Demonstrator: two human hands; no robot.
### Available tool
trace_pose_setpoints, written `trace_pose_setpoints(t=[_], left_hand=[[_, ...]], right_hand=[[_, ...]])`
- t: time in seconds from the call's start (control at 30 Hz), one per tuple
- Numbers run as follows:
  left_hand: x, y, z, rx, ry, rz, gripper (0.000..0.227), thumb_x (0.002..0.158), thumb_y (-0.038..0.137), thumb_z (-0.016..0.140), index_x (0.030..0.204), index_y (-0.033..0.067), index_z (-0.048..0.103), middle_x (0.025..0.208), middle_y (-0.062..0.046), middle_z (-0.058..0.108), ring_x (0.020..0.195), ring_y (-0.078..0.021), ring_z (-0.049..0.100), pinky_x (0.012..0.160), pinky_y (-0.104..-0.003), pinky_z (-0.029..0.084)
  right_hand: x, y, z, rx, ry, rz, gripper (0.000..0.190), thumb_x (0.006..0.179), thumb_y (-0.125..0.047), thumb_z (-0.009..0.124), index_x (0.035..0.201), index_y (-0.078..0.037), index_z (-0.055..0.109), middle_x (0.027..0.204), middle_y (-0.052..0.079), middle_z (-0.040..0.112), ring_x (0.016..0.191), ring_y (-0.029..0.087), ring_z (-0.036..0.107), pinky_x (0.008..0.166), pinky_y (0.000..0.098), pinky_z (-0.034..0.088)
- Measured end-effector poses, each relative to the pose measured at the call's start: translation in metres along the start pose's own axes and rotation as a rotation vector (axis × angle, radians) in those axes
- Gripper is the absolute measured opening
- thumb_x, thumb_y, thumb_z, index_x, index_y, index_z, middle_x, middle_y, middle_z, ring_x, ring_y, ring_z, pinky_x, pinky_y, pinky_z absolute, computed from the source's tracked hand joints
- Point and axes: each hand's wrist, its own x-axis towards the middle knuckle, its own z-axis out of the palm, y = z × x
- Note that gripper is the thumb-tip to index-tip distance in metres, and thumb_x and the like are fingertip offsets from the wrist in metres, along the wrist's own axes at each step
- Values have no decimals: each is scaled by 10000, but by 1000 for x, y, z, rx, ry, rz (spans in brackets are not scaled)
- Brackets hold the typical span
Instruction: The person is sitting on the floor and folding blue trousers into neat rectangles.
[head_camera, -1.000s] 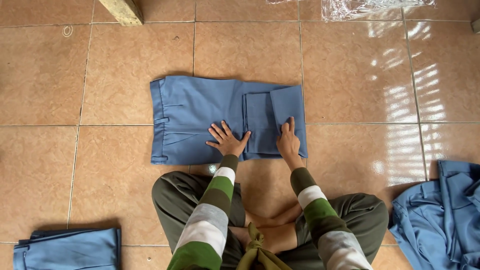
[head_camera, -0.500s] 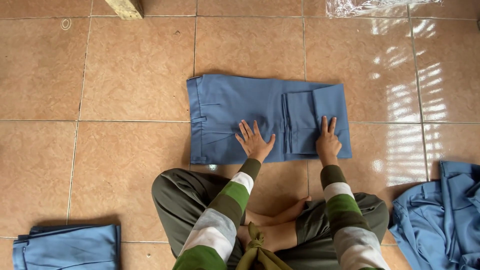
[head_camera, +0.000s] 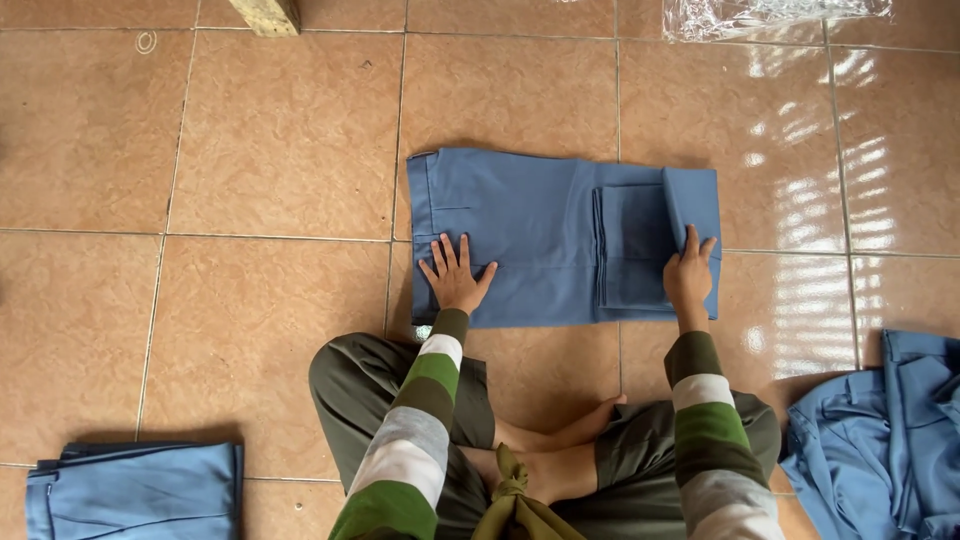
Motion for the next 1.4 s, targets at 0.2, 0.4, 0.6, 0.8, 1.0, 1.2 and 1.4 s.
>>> trace_pose_setpoints(t=[0.2, 0.4, 0.6, 0.8, 1.0, 1.2, 1.4], left_hand=[[-1, -2, 6, 19, 39, 6, 939, 917, 797, 365, 1630, 203, 221, 1699, -186, 90, 1565, -386, 17, 1163, -726, -7], [0, -2, 7, -24, 3, -15, 937, 912, 830, 351, 1626, 234, 236, 1705, -159, 82, 1567, -367, -2, 1160, -712, -16], [24, 0, -14, -284, -36, -229, 678, 869, 876, 430, 1301, 395, 632, 1604, -18, 337, 1509, -271, 242, 1147, -668, 175], [47, 15, -98, -755, -404, -475, 806, 852, 956, 287, 1253, 391, 699, 1417, -51, 611, 1453, -362, 396, 1145, -716, -81], [55, 21, -62, -861, -428, -298, 839, 778, 857, 698, 1329, 224, 681, 1282, -104, 675, 1253, -346, 603, 1015, -513, 490], [50, 17, -92, -756, -253, -228, 564, 930, 360, 526, 1377, 24, 600, 1212, -254, 688, 1145, -458, 650, 920, -588, 552], [68, -25, -89, -669, -36, -464, 506, 971, 372, 451, 1417, 150, 537, 1287, -260, 656, 1205, -476, 611, 1046, -594, 485]], right_hand=[[-7, -43, 14, 134, 13, -47, 636, 992, -150, 414, 1613, -73, 303, 1549, 388, 324, 1205, 566, 581, 931, 625, 491], [-30, -98, 38, 203, -2, -81, 559, 1000, -230, 437, 1514, -12, 435, 1334, 382, 574, 1106, 538, 638, 888, 623, 514], [-50, -152, 66, 290, -64, -135, 545, 1003, -269, 435, 1497, -41, 466, 1222, 356, 650, 1074, 505, 668, 872, 592, 542], [-111, -217, 72, 413, -49, -283, 478, 993, -175, 457, 1442, -14, 482, 1158, 384, 656, 1000, 560, 660, 824, 650, 538], [-119, -231, 131, 357, -253, -354, 574, 981, -203, 467, 1536, -74, 402, 1476, 332, 470, 1210, 525, 583, 977, 621, 513], [-134, -228, 106, 426, -357, -547, 763, 943, -368, 647, 1574, -71, 340, 1517, 416, 319, 1248, 586, 505, 1002, 637, 499], [-126, -207, 49, 427, -80, -566, 591, 1013, -368, 617, 1492, -57, 467, 1447, 331, 447, 1318, 530, 481, 1041, 613, 449]])
